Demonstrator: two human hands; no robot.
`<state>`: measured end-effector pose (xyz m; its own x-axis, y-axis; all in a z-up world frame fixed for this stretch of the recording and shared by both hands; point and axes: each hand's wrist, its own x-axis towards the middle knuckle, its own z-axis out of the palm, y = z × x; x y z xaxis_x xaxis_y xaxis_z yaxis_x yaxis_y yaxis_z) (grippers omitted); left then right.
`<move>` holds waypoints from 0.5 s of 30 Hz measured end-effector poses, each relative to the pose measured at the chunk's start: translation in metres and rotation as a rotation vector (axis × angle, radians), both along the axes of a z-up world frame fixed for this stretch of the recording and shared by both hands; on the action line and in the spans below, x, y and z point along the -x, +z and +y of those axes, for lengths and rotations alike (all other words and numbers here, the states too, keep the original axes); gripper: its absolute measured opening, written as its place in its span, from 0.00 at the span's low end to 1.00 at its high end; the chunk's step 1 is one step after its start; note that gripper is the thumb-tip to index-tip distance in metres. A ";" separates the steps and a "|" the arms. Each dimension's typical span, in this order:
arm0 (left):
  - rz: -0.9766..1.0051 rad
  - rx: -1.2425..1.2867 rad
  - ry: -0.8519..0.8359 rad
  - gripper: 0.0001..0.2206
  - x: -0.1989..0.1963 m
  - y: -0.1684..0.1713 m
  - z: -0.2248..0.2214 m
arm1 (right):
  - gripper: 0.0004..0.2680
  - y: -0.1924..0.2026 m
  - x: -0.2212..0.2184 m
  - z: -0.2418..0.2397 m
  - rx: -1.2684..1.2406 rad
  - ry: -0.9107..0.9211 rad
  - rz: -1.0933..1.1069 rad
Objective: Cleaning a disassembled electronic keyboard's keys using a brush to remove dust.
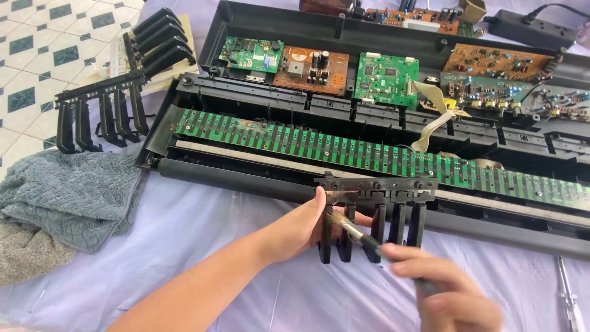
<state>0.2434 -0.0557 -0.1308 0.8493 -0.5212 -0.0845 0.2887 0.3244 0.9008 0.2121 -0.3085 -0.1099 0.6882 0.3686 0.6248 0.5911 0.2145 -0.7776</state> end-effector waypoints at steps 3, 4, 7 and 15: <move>0.108 0.022 0.000 0.40 0.001 0.004 0.004 | 0.05 0.021 0.004 0.006 0.161 0.133 -0.044; 0.165 -0.011 -0.027 0.44 0.001 0.008 0.006 | 0.06 0.031 0.007 0.011 0.223 0.117 -0.064; 0.070 0.027 -0.035 0.41 0.001 0.013 0.004 | 0.06 0.028 -0.001 -0.015 0.156 0.239 0.047; 0.220 -0.001 -0.062 0.44 -0.001 0.007 0.006 | 0.05 0.029 0.002 -0.004 0.242 0.189 0.050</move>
<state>0.2446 -0.0499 -0.1237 0.7767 -0.5716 -0.2646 0.4975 0.2992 0.8143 0.2096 -0.3130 -0.0813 0.6211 0.6269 0.4703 0.5179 0.1221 -0.8467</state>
